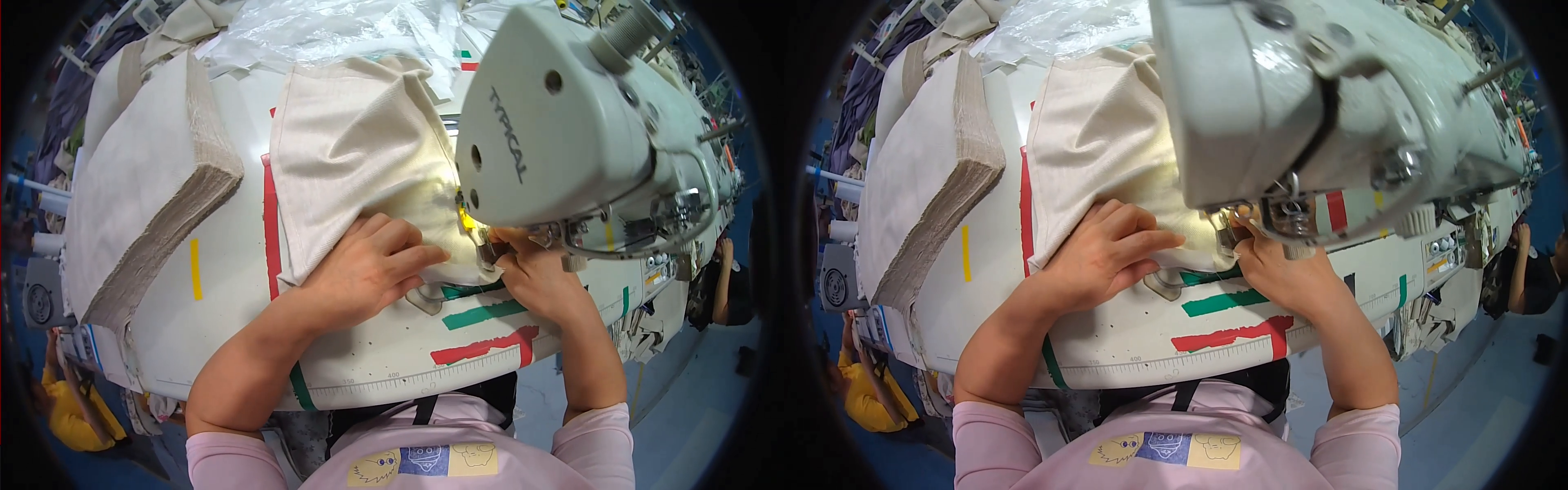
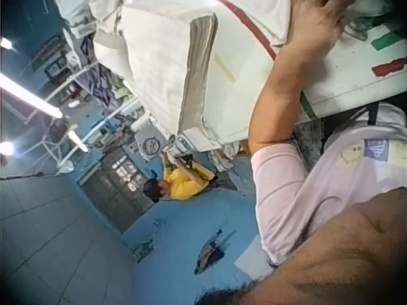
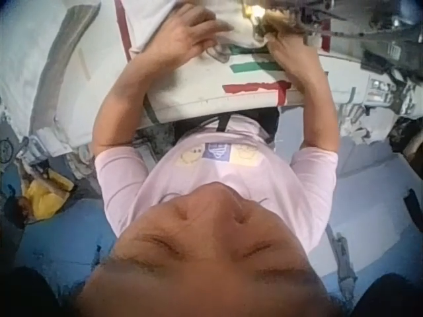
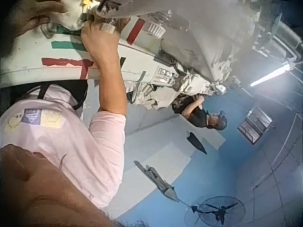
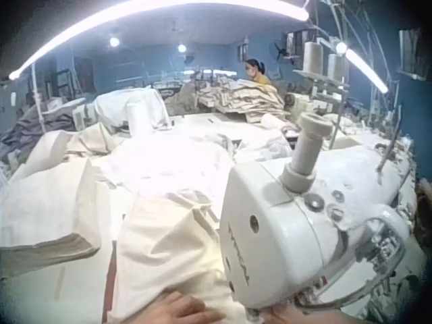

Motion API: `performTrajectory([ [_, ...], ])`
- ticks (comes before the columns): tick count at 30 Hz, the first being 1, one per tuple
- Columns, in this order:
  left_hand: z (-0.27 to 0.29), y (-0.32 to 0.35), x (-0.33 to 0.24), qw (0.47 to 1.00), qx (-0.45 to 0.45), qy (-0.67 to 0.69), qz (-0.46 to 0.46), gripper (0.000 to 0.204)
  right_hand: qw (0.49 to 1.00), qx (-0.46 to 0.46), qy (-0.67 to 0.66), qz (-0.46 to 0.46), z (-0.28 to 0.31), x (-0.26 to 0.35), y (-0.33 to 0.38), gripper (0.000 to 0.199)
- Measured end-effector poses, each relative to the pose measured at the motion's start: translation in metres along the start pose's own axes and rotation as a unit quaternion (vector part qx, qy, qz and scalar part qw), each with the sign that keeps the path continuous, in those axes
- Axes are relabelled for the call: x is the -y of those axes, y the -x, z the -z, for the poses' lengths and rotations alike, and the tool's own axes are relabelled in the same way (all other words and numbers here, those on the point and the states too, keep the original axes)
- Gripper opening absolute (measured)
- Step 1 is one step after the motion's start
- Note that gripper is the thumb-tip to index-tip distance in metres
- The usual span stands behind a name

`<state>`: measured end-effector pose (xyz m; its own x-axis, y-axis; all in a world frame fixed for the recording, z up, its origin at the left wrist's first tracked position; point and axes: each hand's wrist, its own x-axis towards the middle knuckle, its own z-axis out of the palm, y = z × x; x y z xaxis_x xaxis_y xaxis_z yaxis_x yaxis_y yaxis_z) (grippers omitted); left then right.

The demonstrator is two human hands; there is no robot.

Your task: Sewing white fabric panels using an industrial sewing machine.

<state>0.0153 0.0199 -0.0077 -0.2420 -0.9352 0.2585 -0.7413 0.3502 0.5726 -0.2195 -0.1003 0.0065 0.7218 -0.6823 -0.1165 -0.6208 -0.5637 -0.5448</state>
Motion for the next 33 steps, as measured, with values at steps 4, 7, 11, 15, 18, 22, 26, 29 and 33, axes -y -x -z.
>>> performTrajectory([
  [4, 0.002, 0.001, 0.003, 1.000, -0.006, 0.027, -0.004, 0.044, 0.995, -0.023, 0.046, 0.082, 0.002, 0.000, 0.000, 0.030],
  [7, 0.003, 0.005, 0.004, 1.000, -0.007, 0.027, -0.001, 0.046, 0.994, -0.014, -0.012, 0.104, 0.026, -0.016, 0.024, 0.028],
  [11, 0.003, 0.000, -0.003, 1.000, -0.008, -0.001, -0.001, 0.048, 0.996, -0.056, -0.049, 0.044, 0.029, -0.040, 0.043, 0.020],
  [15, -0.005, 0.004, -0.013, 0.999, -0.040, -0.015, -0.032, 0.049, 0.980, -0.142, -0.140, 0.019, 0.017, -0.008, 0.052, 0.028],
  [18, -0.011, 0.004, -0.021, 0.995, -0.004, -0.069, -0.074, 0.049, 0.986, -0.119, -0.117, 0.029, 0.005, 0.015, 0.051, 0.028],
  [22, -0.014, -0.001, -0.027, 0.997, -0.001, -0.046, -0.060, 0.040, 0.986, -0.130, 0.004, 0.100, -0.009, 0.020, 0.041, 0.026],
  [26, -0.012, -0.004, -0.027, 0.999, -0.047, -0.014, -0.013, 0.038, 0.991, -0.097, -0.080, 0.035, -0.007, 0.025, 0.034, 0.019],
  [29, -0.015, -0.002, -0.017, 0.996, -0.083, 0.026, 0.019, 0.036, 0.975, -0.155, -0.157, -0.003, -0.015, 0.025, 0.031, 0.017],
  [33, -0.016, 0.000, -0.015, 0.989, -0.100, 0.091, 0.059, 0.037, 0.962, -0.258, -0.026, 0.088, -0.019, 0.030, 0.046, 0.019],
])
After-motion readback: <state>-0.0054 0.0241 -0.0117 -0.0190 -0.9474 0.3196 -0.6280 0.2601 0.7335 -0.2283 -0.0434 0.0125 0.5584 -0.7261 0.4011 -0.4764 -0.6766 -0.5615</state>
